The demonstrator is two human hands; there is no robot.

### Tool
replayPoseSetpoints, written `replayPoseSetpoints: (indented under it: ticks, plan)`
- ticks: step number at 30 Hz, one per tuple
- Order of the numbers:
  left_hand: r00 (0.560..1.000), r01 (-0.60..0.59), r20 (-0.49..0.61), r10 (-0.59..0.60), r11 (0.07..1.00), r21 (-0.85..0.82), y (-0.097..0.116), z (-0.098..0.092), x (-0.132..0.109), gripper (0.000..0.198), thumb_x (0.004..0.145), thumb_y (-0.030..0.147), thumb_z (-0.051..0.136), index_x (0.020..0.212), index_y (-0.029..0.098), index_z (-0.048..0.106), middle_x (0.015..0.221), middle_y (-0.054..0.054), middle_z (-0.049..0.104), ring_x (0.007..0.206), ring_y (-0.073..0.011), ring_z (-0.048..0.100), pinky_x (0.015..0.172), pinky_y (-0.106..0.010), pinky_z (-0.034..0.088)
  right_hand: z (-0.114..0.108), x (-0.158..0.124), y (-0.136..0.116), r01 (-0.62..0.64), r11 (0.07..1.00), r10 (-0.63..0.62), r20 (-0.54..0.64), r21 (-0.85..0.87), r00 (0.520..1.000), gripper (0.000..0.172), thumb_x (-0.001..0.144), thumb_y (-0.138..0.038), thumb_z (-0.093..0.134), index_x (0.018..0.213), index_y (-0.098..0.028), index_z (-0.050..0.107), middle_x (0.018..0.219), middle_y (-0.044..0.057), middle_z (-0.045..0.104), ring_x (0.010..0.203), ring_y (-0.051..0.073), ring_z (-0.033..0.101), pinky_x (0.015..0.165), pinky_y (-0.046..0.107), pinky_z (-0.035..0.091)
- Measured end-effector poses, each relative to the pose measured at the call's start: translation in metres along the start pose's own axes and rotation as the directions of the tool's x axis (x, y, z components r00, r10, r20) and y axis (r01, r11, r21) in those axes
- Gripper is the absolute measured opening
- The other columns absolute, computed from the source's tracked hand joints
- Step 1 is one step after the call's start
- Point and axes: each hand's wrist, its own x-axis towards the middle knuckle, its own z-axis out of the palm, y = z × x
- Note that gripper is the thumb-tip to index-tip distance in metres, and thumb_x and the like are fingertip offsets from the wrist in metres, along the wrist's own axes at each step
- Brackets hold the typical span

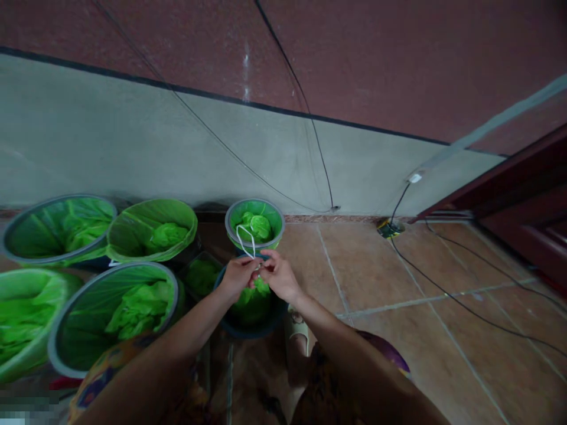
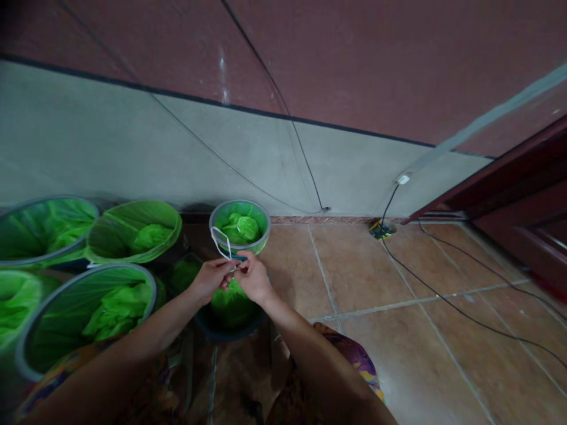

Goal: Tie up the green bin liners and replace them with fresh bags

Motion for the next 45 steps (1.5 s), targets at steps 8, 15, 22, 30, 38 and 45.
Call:
replayPoseSetpoints:
  ticks: [8,15,22,30,38,45]
  plan:
    - [0.998,0.055,0.026,-0.055,0.998,0.019,0.000,-0.010,0.008,0.017,0.067,0.030,0.063,0.074,0.014,0.063,0.052,0.004,0.056,0.040,-0.0060,0.045,0.045,-0.021,0.039,0.002,-0.010,-0.008,0.171,0.825,-0.181,0.035,-0.538,0.983,0.020,0.086,-0.013,0.045,0.087,-0.018,0.065,0.090,0.007,0.066,0.086,0.017,0.061,0.083,0.028,0.044]
    - [0.930,-0.354,0.233,0.284,0.863,0.361,-0.007,-0.018,0.015,0.022,0.062,0.013,0.057,0.083,0.017,0.057,0.065,0.003,0.062,0.060,-0.0120,0.058,0.058,-0.023,0.043,-0.005,0.000,-0.004,-0.416,0.905,0.400,0.160,0.084,0.902,0.011,0.068,-0.008,0.056,0.071,-0.018,0.060,0.065,-0.002,0.056,0.062,0.011,0.054,0.056,0.022,0.046]
    - [0.884,-0.453,0.179,0.432,0.692,0.563,-0.016,-0.016,0.013,0.006,0.072,0.015,0.055,0.074,0.019,0.052,0.074,0.001,0.063,0.068,-0.0129,0.059,0.066,-0.025,0.046,-0.013,0.001,0.001,-0.563,0.722,0.492,0.273,0.403,0.827,0.013,0.059,-0.010,0.066,0.069,-0.016,0.061,0.058,-0.003,0.056,0.057,0.010,0.055,0.053,0.022,0.046]
    - [0.797,-0.600,0.368,0.479,0.561,0.571,-0.014,-0.014,0.005,0.014,0.074,0.011,0.054,0.081,0.019,0.064,0.085,-0.003,0.067,0.081,-0.0154,0.063,0.076,-0.025,0.050,-0.013,0.003,0.006,-0.527,0.729,0.461,0.256,0.437,0.850,0.015,0.058,-0.010,0.071,0.068,-0.014,0.062,0.059,-0.004,0.058,0.055,0.008,0.055,0.054,0.021,0.044]
    - [0.730,-0.671,0.469,0.498,0.386,0.633,-0.021,-0.015,0.006,0.021,0.089,0.016,0.044,0.083,0.017,0.065,0.100,-0.008,0.067,0.096,-0.0178,0.063,0.091,-0.030,0.048,-0.012,0.006,0.015,-0.567,0.659,0.460,0.332,0.494,0.823,0.012,0.057,-0.009,0.070,0.065,-0.013,0.063,0.059,-0.003,0.060,0.055,0.007,0.054,0.057,0.021,0.043]
    - [0.710,-0.685,0.443,0.547,0.393,0.613,-0.025,-0.019,0.010,0.026,0.090,0.015,0.039,0.083,0.016,0.064,0.099,-0.010,0.067,0.100,-0.0185,0.063,0.093,-0.031,0.048,-0.010,0.006,0.013,-0.508,0.663,0.404,0.309,0.550,0.861,0.018,0.048,-0.012,0.076,0.065,-0.014,0.068,0.065,-0.001,0.065,0.060,0.008,0.056,0.063,0.023,0.046]
